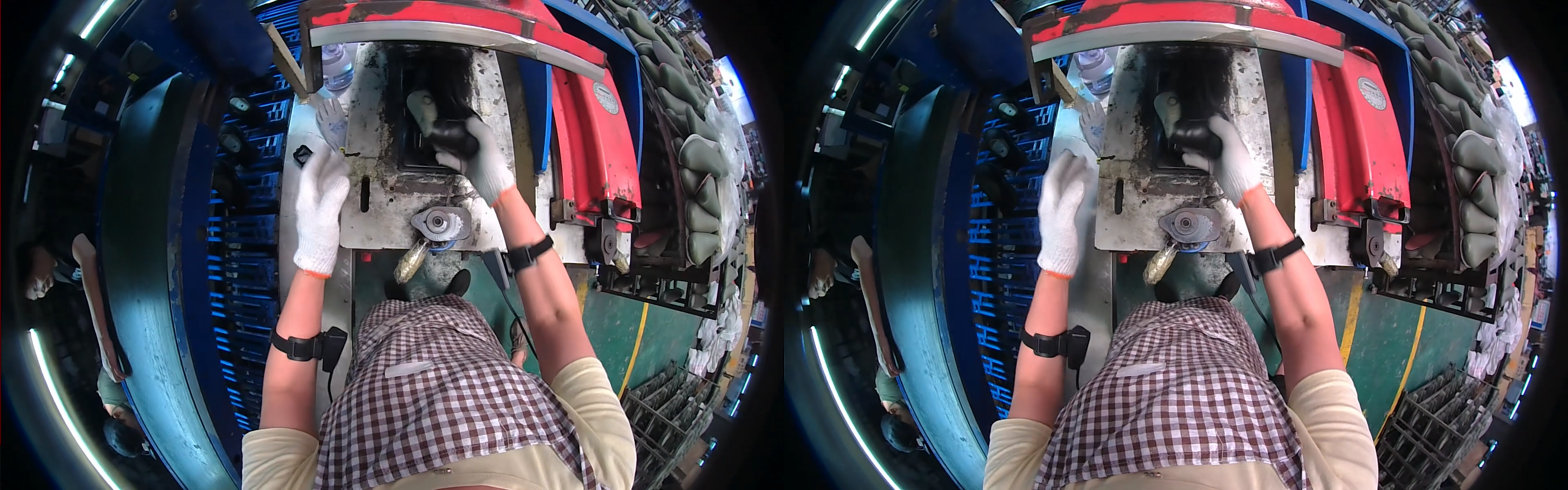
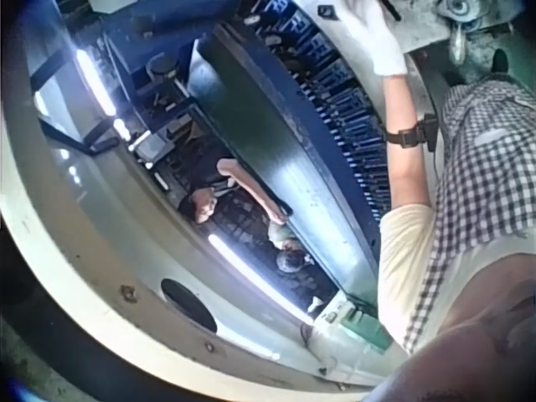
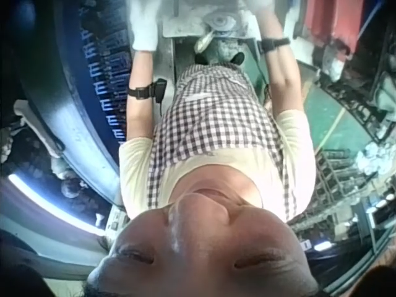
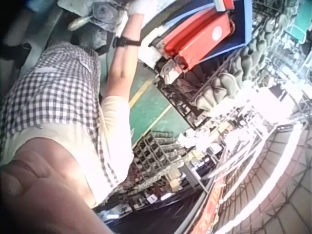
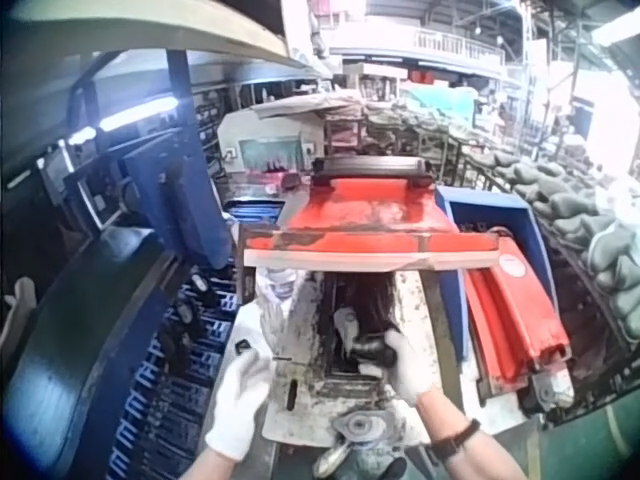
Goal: Operating a shoe lasting machine to shape footwear components during manufacturing.
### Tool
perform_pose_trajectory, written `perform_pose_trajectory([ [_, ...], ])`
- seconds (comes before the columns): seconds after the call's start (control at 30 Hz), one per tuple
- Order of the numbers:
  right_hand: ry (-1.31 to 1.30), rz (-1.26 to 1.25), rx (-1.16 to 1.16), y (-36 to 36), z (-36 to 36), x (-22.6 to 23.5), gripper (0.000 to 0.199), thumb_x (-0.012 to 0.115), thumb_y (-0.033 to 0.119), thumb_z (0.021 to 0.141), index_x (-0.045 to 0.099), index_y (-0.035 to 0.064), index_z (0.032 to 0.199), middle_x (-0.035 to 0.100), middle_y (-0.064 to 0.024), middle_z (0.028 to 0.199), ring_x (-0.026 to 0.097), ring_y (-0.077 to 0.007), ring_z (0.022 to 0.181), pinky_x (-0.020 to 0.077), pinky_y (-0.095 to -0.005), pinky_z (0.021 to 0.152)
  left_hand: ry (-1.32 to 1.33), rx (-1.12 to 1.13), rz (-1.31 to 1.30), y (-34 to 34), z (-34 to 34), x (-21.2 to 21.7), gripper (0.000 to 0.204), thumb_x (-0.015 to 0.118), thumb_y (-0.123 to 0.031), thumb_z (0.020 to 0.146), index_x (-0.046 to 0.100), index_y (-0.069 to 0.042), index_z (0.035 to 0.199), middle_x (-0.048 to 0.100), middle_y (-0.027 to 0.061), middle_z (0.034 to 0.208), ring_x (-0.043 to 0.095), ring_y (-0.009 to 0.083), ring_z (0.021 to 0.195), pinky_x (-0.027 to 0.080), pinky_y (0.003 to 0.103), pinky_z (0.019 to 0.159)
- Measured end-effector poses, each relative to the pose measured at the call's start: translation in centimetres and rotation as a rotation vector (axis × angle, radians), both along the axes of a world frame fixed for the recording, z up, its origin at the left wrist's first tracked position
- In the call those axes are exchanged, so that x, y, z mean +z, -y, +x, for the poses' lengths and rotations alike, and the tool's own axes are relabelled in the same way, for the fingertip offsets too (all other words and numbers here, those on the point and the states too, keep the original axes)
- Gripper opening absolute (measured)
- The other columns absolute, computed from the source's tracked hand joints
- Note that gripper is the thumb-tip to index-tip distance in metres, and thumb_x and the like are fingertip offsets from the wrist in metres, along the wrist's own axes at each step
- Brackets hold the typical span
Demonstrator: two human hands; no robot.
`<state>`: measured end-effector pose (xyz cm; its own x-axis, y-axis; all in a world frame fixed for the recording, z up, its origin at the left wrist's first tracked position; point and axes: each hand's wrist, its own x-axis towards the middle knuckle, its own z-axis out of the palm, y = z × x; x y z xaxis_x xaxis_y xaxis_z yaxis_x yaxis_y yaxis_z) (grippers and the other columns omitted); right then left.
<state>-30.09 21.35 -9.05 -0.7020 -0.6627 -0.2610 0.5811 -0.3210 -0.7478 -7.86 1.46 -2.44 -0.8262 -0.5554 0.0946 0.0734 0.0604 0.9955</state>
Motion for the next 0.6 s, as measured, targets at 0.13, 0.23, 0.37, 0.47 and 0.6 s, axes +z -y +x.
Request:
perform_pose_trajectory([
  [0.13,0.176,-0.154,-0.023,0.1,7.3,2.6,0.053,0.053,0.032,0.1,0.047,0.001,0.142,0.061,-0.0169,0.133,0.062,-0.0304,0.12,0.0512,-0.0519,0.104,0.139,-0.107,0.806,-0.7,1.5,-3.7,0.077,0.059,-0.047,0.099,0.03,-0.002,0.155,0.036,0.0194,0.157,0.042,0.0362,0.141,0.036,0.049,0.117],
  [0.23,0.131,-0.166,0.101,1.7,11.9,3.7,0.068,0.055,0.029,0.098,0.032,0.0014,0.155,0.044,-0.0163,0.154,0.045,-0.0283,0.141,0.0348,-0.0446,0.119,-0.046,-0.363,0.905,-1.7,2.0,-4.5,0.091,0.064,-0.055,0.094,0.02,-0.01,0.159,0.039,0.0145,0.155,0.05,0.0311,0.134,0.044,0.049,0.111],
  [0.37,-0.48,0.185,0.49,3.6,15.5,3.6,0.074,0.059,0.028,0.097,0.027,-0.0008,0.157,0.044,-0.0209,0.154,0.04,-0.0286,0.144,0.0275,-0.037,0.121,-0.056,0.039,1.183,-1.7,5.6,-4.8,0.055,0.063,-0.035,0.096,0.048,-0.007,0.142,0.061,0.0121,0.135,0.062,0.0267,0.12,0.051,0.047,0.103],
  [0.47,-1.444,0.664,0.452,2.8,14.5,2.2,0.068,0.065,0.034,0.092,0.044,0.0087,0.151,0.049,-0.0222,0.149,0.037,-0.0436,0.143,0.023,-0.0543,0.121,-0.165,0.095,1.338,-0.4,9.1,-6.5,0.042,0.059,-0.019,0.092,0.057,-0.007,0.133,0.067,0.0108,0.124,0.066,0.026,0.114,0.051,0.045,0.105],
  [0.6,-1.551,1.157,0.086,1.3,12.5,-0.5,0.049,0.068,0.033,0.089,0.062,0.0102,0.132,0.066,-0.0141,0.124,0.05,-0.044,0.13,0.03,-0.0584,0.115,-0.052,0.503,0.955,4.2,13.9,-12.5,0.038,0.065,-0.014,0.085,0.061,-0.011,0.123,0.067,0.004,0.111,0.066,0.0212,0.102,0.054,0.04,0.094],
])
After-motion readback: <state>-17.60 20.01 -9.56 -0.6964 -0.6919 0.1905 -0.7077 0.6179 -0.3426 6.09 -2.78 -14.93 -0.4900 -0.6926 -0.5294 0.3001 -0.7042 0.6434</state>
